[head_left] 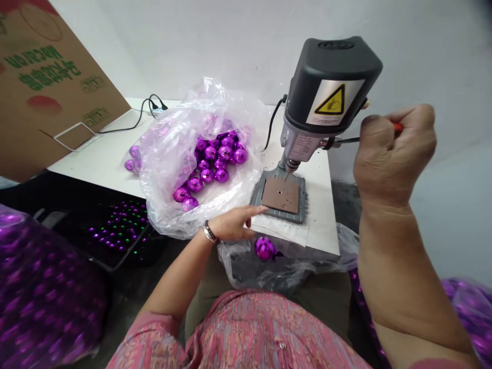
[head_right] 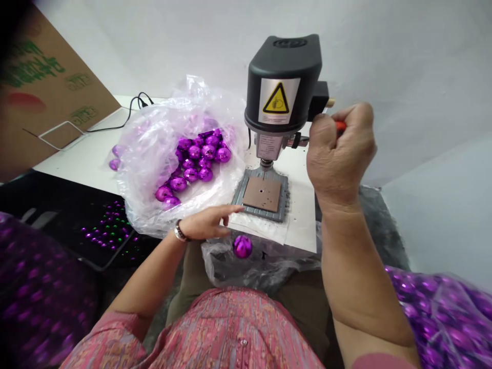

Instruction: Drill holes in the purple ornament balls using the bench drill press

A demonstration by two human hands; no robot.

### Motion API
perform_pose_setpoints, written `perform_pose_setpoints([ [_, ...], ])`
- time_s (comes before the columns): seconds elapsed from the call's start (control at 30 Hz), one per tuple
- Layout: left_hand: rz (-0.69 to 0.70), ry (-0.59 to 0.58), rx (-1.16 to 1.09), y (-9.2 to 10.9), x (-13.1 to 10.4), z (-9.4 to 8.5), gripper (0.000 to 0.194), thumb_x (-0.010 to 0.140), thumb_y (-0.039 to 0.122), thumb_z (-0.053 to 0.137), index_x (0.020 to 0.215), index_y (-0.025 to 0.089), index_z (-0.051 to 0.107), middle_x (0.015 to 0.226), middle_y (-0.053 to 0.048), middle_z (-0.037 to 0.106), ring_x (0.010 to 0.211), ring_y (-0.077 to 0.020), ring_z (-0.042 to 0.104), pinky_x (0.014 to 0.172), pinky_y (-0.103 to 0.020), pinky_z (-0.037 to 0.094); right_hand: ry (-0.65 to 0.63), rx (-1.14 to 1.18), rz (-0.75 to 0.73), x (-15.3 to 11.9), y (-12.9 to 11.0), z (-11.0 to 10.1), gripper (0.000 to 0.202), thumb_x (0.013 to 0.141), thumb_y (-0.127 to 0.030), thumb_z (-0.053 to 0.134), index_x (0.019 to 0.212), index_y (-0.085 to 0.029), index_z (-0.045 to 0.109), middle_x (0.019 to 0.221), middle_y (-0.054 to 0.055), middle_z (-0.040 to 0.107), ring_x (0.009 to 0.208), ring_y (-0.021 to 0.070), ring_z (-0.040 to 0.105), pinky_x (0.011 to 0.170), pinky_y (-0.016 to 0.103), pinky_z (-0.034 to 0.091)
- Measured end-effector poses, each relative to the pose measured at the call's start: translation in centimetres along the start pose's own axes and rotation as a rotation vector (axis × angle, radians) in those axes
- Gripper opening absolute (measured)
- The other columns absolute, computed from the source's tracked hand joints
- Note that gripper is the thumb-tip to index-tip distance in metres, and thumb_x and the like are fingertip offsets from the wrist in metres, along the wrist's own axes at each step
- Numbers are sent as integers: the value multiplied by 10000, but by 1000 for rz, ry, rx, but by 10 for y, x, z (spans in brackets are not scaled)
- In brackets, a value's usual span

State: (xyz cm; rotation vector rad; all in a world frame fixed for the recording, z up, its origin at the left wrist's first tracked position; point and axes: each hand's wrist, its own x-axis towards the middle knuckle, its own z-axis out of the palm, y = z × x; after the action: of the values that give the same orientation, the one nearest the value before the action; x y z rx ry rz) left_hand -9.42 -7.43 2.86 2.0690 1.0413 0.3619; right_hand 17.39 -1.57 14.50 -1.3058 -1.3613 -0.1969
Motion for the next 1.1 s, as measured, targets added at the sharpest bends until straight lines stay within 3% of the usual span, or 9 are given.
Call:
perform_pose_setpoints([
  [0.13,-451,582,200,-19,21,-55,436,890,191,520,1303,230,655,1113,-79,744,908,-192,677,915,-339,512,-11,-6,16,-1,-1,-2,209,929,-255,522,754,-185,431,694,-27,425,640,54,376,657,236,351],
  [0.2,-603,691,269,-36,37,-76,413,930,184,450,1280,148,667,1130,-173,724,1035,-286,666,972,-429,479,-14,-22,8,-1,-2,-2,201,930,-263,512,770,-177,427,689,-36,404,631,48,360,647,227,343],
  [0.3,-712,585,402,-60,53,-87,435,911,137,443,1284,109,664,1276,-220,658,1150,-324,635,983,-422,477,-20,-13,9,-2,-4,-3,196,922,-261,507,788,-159,407,679,-56,374,621,27,333,639,200,319],
  [0.5,-591,409,500,-77,55,-68,579,827,128,549,1401,199,577,1490,-140,518,1232,-284,601,1025,-353,465,-26,29,14,-3,-3,-2,196,915,-262,514,796,-156,400,701,-50,361,646,25,302,667,220,311],
  [0.67,-611,519,432,-76,46,-67,650,749,228,677,1386,170,562,1354,-186,595,1187,-329,607,996,-386,474,-60,24,73,-3,-1,-1,181,924,-266,514,830,-153,408,762,-29,399,701,45,347,745,245,339],
  [0.77,-525,695,96,-62,42,-72,514,727,332,724,1212,183,644,1091,-104,703,1060,-272,648,951,-350,505,-39,31,67,-3,-1,-1,184,905,-251,550,817,-146,427,726,-41,380,678,41,324,748,246,358],
  [0.87,-392,767,-559,-37,43,-71,339,799,421,649,1038,180,654,869,-35,698,836,-172,672,802,-288,555,-12,55,49,-2,-3,0,190,895,-211,554,788,-153,407,696,-52,357,653,34,297,708,222,360],
  [0.97,-348,625,-1013,-12,53,-57,258,844,403,615,930,161,643,796,-35,696,717,-125,669,730,-258,566,-24,69,66,-2,-5,0,207,895,-197,552,780,-162,384,696,-54,352,647,30,295,683,195,351],
  [1.1,-425,439,-1162,4,71,-26,231,847,349,658,931,135,659,841,-85,735,706,-130,679,716,-262,580,-32,73,69,-2,-6,-1,197,894,-245,561,795,-151,419,702,-51,376,661,29,285,690,191,355],
])
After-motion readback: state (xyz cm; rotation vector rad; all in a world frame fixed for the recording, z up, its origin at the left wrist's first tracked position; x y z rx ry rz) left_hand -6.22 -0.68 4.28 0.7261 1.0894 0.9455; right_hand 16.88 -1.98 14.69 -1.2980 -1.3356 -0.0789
